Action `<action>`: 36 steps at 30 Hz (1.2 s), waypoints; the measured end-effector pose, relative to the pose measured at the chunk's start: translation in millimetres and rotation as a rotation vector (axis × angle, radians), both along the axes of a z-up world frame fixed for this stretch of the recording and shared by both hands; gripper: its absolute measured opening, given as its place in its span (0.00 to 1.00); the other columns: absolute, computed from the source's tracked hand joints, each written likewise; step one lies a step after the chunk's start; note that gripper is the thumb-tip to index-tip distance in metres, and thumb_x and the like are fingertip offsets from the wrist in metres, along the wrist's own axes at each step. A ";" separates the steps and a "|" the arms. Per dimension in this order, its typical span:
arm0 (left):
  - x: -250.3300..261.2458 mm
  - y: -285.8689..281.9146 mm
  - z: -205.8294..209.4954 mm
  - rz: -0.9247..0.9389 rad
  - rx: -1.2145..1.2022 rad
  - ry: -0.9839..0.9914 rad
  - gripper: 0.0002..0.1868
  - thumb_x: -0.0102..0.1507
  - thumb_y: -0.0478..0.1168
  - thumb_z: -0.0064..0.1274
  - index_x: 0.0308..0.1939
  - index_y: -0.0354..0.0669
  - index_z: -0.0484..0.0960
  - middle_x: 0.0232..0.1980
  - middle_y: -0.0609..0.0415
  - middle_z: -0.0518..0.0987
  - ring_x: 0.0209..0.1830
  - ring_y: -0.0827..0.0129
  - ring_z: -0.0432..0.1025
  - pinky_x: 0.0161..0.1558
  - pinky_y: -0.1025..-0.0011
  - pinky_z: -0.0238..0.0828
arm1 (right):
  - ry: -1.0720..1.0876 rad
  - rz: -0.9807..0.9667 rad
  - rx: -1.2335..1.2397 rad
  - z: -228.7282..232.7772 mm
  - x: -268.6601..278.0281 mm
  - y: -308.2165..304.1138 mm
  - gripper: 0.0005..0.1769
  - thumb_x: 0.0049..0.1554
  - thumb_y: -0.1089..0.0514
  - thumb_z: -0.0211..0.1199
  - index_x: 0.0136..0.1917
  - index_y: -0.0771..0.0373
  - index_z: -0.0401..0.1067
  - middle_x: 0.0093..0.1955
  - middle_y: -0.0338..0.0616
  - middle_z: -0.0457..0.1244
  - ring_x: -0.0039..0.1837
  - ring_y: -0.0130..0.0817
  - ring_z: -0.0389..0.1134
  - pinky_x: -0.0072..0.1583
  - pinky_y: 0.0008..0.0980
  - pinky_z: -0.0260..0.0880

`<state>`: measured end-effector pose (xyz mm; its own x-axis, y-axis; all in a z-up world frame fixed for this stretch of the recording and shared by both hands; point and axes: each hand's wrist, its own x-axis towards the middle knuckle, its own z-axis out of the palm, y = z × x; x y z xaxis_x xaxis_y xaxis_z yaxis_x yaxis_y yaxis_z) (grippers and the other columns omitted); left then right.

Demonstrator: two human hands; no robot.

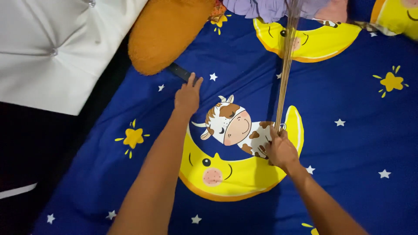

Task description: Cleaning a bed by sweeping the sheets with a broom and wiping down the headboard with a cloth.

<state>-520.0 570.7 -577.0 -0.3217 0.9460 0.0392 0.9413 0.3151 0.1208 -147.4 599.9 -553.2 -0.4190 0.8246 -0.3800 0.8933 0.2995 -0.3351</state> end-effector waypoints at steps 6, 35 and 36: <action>-26.8 19.7 -61.2 0.047 -0.172 0.000 0.32 0.67 0.34 0.46 0.74 0.68 0.67 0.84 0.56 0.51 0.53 0.49 0.76 0.53 0.57 0.76 | -0.014 0.094 -0.063 -30.0 22.9 14.0 0.43 0.56 0.47 0.61 0.80 0.57 0.51 0.73 0.66 0.55 0.62 0.62 0.69 0.64 0.48 0.70; 118.8 -23.4 -56.9 0.089 0.328 -0.639 0.11 0.59 0.29 0.51 0.38 0.49 0.83 0.44 0.43 0.82 0.50 0.45 0.75 0.53 0.53 0.71 | 0.041 -0.089 0.087 43.8 62.0 1.9 0.21 0.56 0.53 0.61 0.64 0.43 0.76 0.52 0.49 0.71 0.51 0.51 0.74 0.55 0.49 0.76; 132.6 -24.5 -63.9 -0.028 0.453 -0.612 0.12 0.57 0.27 0.50 0.38 0.49 0.82 0.44 0.45 0.83 0.51 0.45 0.76 0.55 0.54 0.70 | 0.110 -0.115 0.195 51.8 71.8 -2.0 0.18 0.55 0.55 0.62 0.59 0.46 0.78 0.50 0.51 0.70 0.50 0.52 0.73 0.54 0.49 0.75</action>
<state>-387.4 546.1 -640.9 -0.3871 0.8880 0.2480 0.6718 0.0875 0.7355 -75.6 597.9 -501.4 -0.3482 0.9225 -0.1667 0.8865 0.2662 -0.3784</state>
